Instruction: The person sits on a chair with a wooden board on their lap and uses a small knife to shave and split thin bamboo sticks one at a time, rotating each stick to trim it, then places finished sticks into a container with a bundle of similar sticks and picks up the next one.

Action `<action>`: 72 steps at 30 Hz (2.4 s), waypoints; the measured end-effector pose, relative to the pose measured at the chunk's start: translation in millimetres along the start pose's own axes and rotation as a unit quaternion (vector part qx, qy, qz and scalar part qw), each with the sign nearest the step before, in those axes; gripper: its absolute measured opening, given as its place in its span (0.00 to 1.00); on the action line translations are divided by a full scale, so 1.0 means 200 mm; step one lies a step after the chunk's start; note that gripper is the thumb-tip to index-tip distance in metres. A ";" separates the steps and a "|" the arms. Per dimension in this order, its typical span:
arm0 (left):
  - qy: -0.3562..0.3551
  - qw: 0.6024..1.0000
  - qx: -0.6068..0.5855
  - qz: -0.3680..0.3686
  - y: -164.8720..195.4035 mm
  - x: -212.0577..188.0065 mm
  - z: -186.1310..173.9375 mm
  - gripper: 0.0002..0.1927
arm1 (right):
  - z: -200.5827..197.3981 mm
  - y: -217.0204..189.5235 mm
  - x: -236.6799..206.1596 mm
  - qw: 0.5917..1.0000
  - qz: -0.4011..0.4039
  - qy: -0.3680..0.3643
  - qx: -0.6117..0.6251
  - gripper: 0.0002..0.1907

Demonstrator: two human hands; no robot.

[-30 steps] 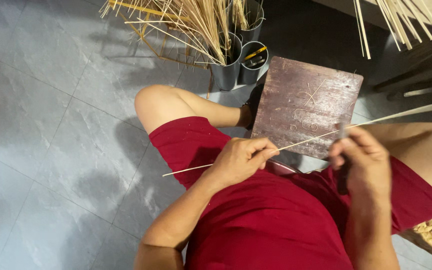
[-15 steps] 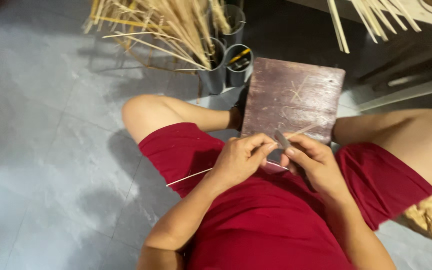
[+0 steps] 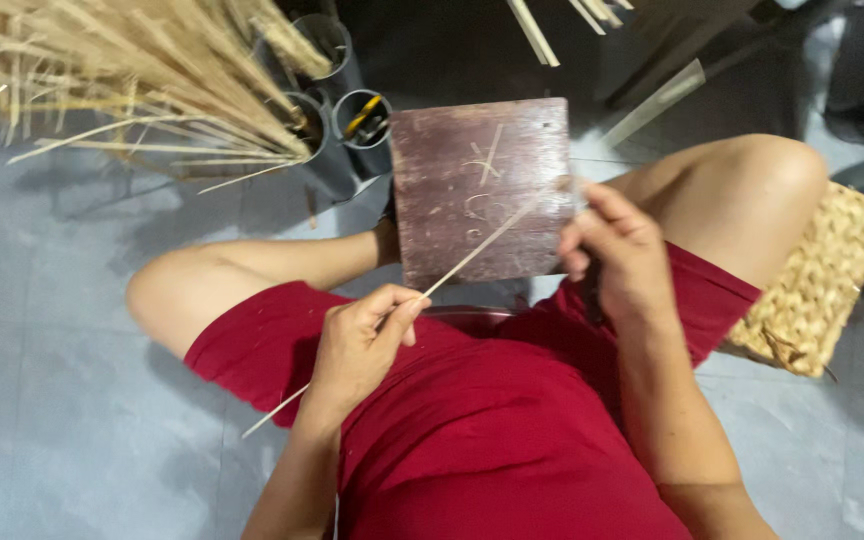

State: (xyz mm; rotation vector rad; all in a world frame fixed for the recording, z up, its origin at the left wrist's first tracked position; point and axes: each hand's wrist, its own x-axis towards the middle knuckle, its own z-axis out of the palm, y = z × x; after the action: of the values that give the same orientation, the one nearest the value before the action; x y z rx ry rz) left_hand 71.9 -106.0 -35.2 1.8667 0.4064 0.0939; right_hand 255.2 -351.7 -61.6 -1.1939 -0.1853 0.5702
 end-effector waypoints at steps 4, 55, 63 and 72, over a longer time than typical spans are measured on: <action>-0.016 0.999 -0.002 -0.047 0.00 0.02 0.09 0.08 | 0.14 0.10 -0.10 0.984 0.095 -0.115 -0.098 0.21; -0.016 0.999 -0.020 -0.034 -0.07 -0.01 0.10 0.08 | -0.09 0.01 0.00 1.000 0.020 0.024 -0.002 0.15; -0.038 0.998 -0.026 -0.045 -0.01 0.06 0.16 0.09 | 0.09 0.10 -0.07 0.990 0.099 -0.092 -0.033 0.16; -0.031 0.998 -0.014 -0.047 0.00 0.05 0.12 0.09 | 0.07 0.10 -0.04 0.992 0.082 -0.085 -0.049 0.17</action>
State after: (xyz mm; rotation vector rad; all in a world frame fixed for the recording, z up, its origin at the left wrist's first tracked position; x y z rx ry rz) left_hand 88.2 -123.4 -45.1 1.8152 0.4458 -0.0214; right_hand 236.6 -338.7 -72.4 -1.2634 -0.2649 0.8158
